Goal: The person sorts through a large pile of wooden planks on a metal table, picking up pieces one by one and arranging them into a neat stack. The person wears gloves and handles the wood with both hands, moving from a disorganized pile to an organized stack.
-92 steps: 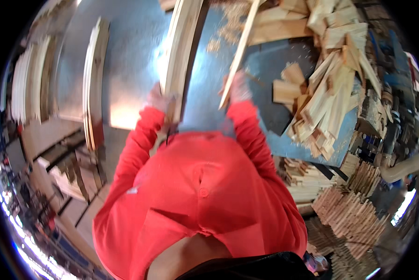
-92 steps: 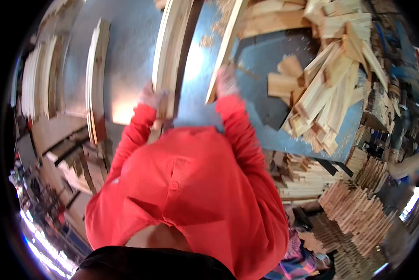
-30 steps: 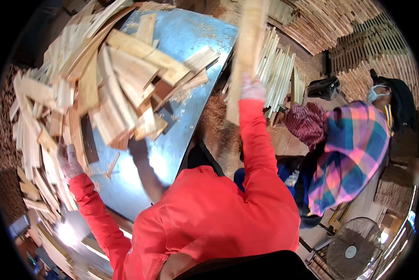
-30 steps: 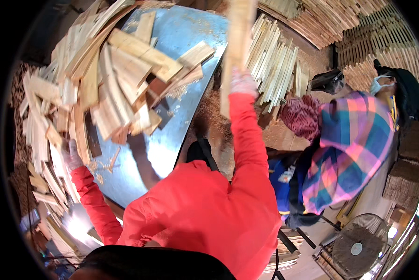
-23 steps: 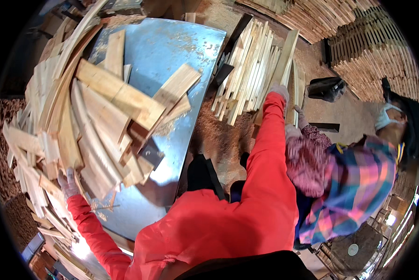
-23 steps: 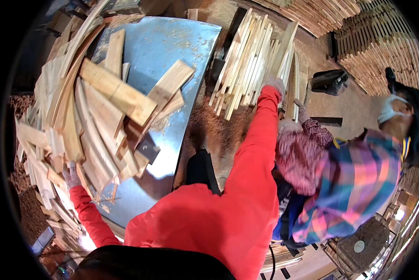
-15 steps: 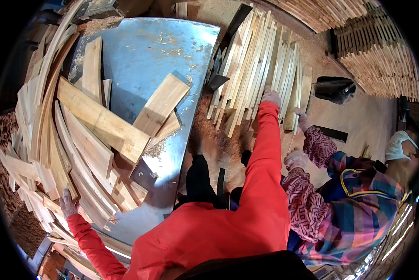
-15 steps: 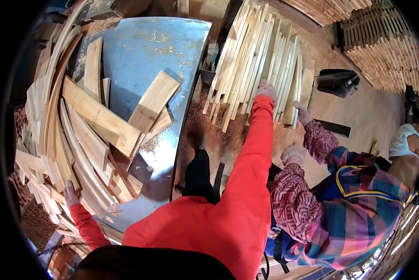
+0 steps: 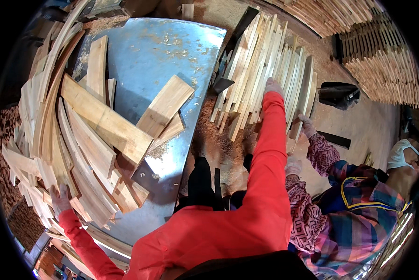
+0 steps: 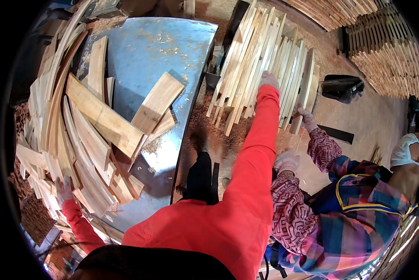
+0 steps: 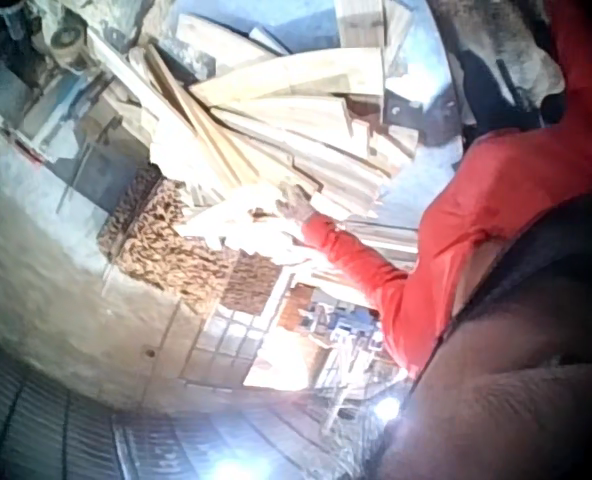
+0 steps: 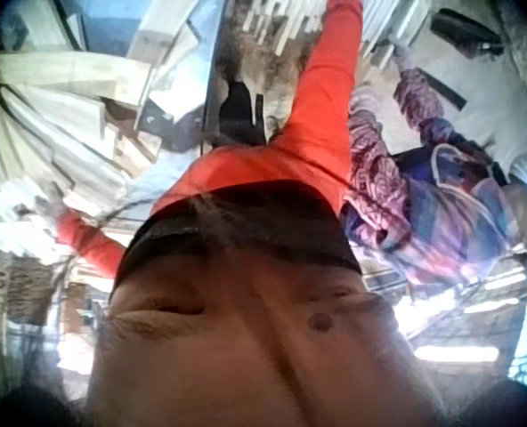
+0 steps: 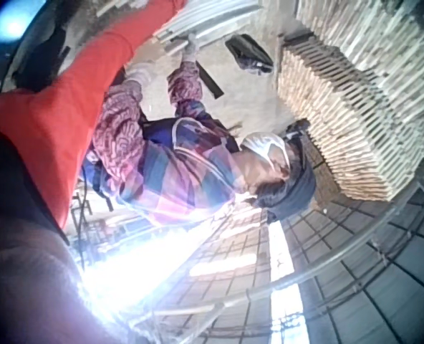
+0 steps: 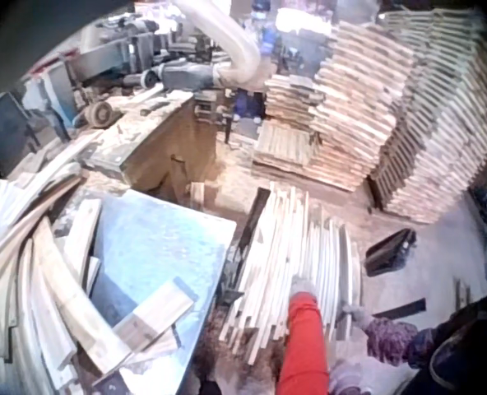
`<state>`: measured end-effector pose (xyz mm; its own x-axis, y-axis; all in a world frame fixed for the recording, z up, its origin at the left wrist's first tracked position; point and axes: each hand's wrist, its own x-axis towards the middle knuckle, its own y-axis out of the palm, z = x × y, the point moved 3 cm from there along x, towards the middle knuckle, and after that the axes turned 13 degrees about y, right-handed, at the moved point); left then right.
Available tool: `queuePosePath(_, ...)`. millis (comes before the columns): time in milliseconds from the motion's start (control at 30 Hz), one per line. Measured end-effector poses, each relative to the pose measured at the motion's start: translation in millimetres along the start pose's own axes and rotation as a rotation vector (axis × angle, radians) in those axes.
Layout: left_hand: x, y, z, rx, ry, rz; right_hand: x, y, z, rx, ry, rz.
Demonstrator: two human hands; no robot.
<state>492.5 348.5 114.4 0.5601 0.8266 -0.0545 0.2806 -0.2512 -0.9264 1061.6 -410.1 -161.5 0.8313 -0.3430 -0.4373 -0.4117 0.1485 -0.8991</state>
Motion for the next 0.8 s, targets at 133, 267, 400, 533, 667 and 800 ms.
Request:
queuePosePath(133, 20, 26, -17, -0.131, 0.217, 0.164, -6, 4, 12, 0.005, -0.059, -0.081)
queuePosePath(267, 10, 35, -128, 0.309, 0.255, -0.062, -76, -32, 49, 0.751, -0.373, -0.449)
queuePosePath(400, -73, -32, -162, 0.376, -0.117, 0.282, -306, -119, 154, 1.529, -0.904, -0.022)
queuePosePath(533, -208, -68, -106, 0.365, 0.017, 0.224, -443, -123, 257, 0.826, -1.152, 0.063)
queuePosePath(667, -332, -91, -62, 0.126, -0.071, 0.285, -424, -38, 370, 0.234, -0.908, 0.179)
queuePosePath(800, -451, -27, 31, -0.865, 0.008, 0.206, -445, -43, 378, -0.011, -0.668, 0.362)
